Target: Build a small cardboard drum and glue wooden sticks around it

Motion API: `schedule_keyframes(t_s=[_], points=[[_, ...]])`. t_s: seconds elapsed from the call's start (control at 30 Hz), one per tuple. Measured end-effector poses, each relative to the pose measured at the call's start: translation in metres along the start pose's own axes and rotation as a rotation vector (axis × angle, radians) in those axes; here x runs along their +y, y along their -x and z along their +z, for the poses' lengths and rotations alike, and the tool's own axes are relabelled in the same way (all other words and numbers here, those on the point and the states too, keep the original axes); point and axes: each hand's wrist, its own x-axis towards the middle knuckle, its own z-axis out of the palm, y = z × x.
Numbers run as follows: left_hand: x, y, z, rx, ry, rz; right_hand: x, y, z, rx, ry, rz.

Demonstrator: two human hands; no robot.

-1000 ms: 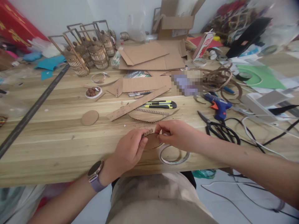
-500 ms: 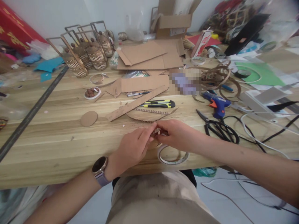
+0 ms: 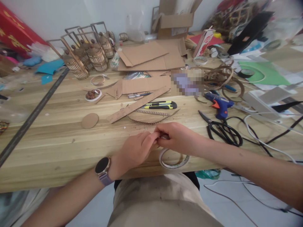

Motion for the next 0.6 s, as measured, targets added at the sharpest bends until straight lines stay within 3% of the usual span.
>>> schedule_keyframes(t_s=[0.23,0.6], points=[[-0.001,0.003,0.001,0.030,-0.070,0.022,0.005,0.000,0.000,-0.026,-0.148,-0.036],[0.002,0.004,0.001,0.075,-0.125,0.105,0.035,-0.011,-0.004,-0.319,-0.705,0.050]])
